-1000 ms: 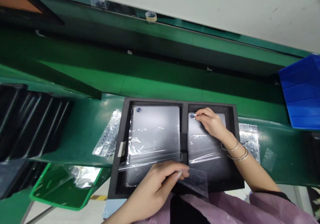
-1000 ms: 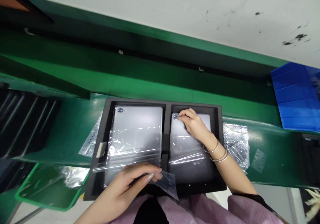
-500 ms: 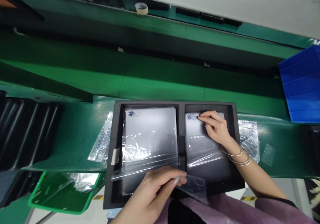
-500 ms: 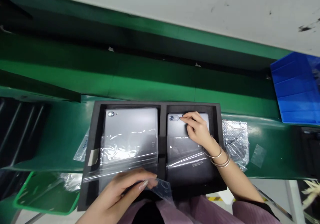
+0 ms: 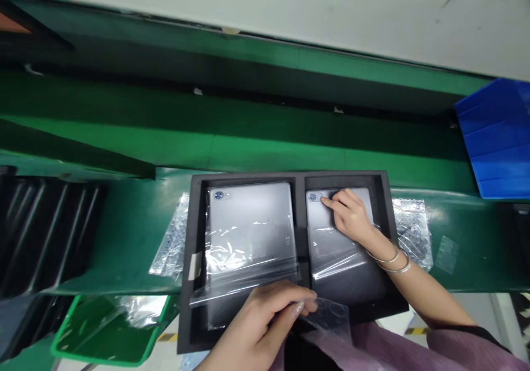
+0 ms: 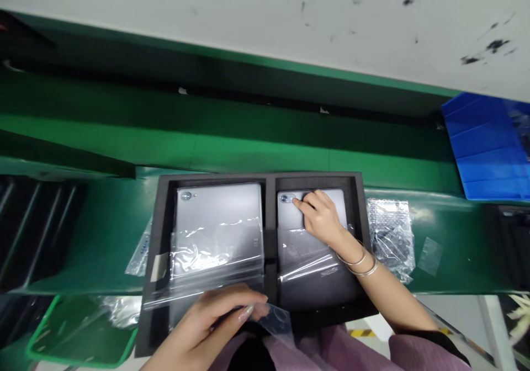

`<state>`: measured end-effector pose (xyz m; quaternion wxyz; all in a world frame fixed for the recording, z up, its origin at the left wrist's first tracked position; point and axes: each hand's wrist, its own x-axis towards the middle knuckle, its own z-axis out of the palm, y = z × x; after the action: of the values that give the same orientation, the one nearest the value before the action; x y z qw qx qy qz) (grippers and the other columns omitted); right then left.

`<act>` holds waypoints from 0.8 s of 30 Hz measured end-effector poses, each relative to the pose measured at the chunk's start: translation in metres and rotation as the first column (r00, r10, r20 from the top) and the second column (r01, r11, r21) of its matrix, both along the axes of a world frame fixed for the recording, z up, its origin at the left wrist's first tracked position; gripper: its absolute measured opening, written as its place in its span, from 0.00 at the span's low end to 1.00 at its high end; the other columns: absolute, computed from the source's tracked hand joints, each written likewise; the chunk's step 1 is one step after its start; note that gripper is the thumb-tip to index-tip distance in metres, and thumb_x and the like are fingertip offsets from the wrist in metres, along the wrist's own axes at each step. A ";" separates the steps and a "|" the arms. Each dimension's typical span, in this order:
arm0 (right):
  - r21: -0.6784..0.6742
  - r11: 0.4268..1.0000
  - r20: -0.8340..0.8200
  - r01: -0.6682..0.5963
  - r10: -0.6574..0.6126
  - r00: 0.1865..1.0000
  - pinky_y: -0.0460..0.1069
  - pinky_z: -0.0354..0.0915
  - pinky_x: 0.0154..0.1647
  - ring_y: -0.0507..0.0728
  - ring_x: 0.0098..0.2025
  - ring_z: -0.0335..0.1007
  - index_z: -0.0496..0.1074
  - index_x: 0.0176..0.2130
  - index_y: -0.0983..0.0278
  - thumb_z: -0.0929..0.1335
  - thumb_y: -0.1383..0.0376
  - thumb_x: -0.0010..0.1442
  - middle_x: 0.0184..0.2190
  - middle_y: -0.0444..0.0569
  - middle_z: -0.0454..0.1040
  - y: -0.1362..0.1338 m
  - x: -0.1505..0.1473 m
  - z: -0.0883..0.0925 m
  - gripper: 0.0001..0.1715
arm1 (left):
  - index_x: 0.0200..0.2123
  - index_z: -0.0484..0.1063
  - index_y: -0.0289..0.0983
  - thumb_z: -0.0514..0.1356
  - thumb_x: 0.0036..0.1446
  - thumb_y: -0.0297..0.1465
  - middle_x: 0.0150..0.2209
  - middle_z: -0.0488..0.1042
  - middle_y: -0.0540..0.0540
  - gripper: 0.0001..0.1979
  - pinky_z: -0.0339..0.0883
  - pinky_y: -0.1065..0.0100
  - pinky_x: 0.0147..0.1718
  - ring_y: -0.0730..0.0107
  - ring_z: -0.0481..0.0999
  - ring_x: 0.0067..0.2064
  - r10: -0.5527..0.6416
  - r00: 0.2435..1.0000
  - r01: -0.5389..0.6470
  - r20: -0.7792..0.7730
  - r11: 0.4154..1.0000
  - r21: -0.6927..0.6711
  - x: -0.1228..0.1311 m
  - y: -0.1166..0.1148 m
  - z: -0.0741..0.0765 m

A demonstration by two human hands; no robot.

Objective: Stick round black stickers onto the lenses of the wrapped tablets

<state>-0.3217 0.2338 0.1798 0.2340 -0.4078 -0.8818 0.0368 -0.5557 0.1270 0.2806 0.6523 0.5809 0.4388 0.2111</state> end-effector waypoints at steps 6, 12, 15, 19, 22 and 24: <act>0.053 0.997 0.123 0.053 -0.059 0.991 0.50 0.53 0.27 0.56 0.29 0.55 0.76 0.40 0.68 0.58 0.78 0.58 0.23 0.49 0.67 0.003 -0.003 0.002 0.20 | 0.43 0.71 0.42 0.51 0.62 0.24 0.37 0.78 0.53 0.12 0.67 0.76 0.41 0.77 0.76 0.39 0.036 0.999 -0.037 0.027 0.998 0.046 -0.005 -0.010 0.004; -0.048 0.997 0.174 0.062 -0.052 0.983 0.49 0.59 0.34 0.56 0.32 0.59 0.70 0.51 0.68 0.58 0.79 0.53 0.29 0.50 0.67 -0.003 -0.002 0.008 0.28 | 0.43 0.72 0.41 0.51 0.62 0.25 0.37 0.79 0.52 0.12 0.68 0.74 0.41 0.75 0.77 0.39 0.072 0.996 -0.076 0.044 0.993 0.086 -0.008 -0.022 0.008; -0.015 0.996 0.305 0.083 -0.074 0.949 0.50 0.58 0.34 0.57 0.33 0.59 0.68 0.54 0.63 0.59 0.78 0.54 0.30 0.50 0.67 -0.007 -0.008 0.010 0.31 | 0.42 0.73 0.40 0.51 0.62 0.26 0.37 0.79 0.50 0.12 0.68 0.73 0.41 0.74 0.77 0.39 0.080 0.995 -0.085 0.056 0.993 0.079 -0.010 -0.028 0.011; 0.008 0.998 0.462 0.056 -0.054 0.885 0.49 0.55 0.30 0.58 0.34 0.60 0.70 0.51 0.62 0.59 0.78 0.56 0.30 0.51 0.70 -0.007 -0.027 0.017 0.26 | 0.40 0.74 0.39 0.52 0.61 0.28 0.37 0.79 0.49 0.11 0.69 0.71 0.40 0.71 0.78 0.39 0.164 0.986 -0.165 0.035 0.985 0.039 -0.015 -0.036 0.013; -0.028 0.999 0.512 0.037 -0.018 0.859 0.49 0.56 0.30 0.58 0.36 0.61 0.72 0.43 0.63 0.60 0.77 0.56 0.33 0.51 0.72 -0.004 -0.038 0.019 0.19 | 0.38 0.75 0.38 0.55 0.58 0.29 0.35 0.80 0.48 0.09 0.69 0.70 0.39 0.69 0.78 0.38 0.306 0.951 -0.306 0.029 0.952 -0.017 -0.020 -0.041 0.011; -0.040 0.998 0.506 0.040 -0.014 0.863 0.49 0.57 0.31 0.58 0.37 0.63 0.72 0.43 0.64 0.60 0.78 0.56 0.34 0.52 0.72 -0.002 -0.036 0.019 0.20 | 0.36 0.75 0.37 0.57 0.55 0.29 0.33 0.80 0.48 0.08 0.70 0.69 0.38 0.68 0.79 0.36 0.425 0.904 -0.422 0.041 0.904 -0.064 -0.023 -0.044 0.007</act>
<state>-0.3579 0.2317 0.1993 -0.0146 -0.4212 -0.9053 -0.0530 -0.5791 0.0825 0.2877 0.6177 0.4481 0.5422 0.3515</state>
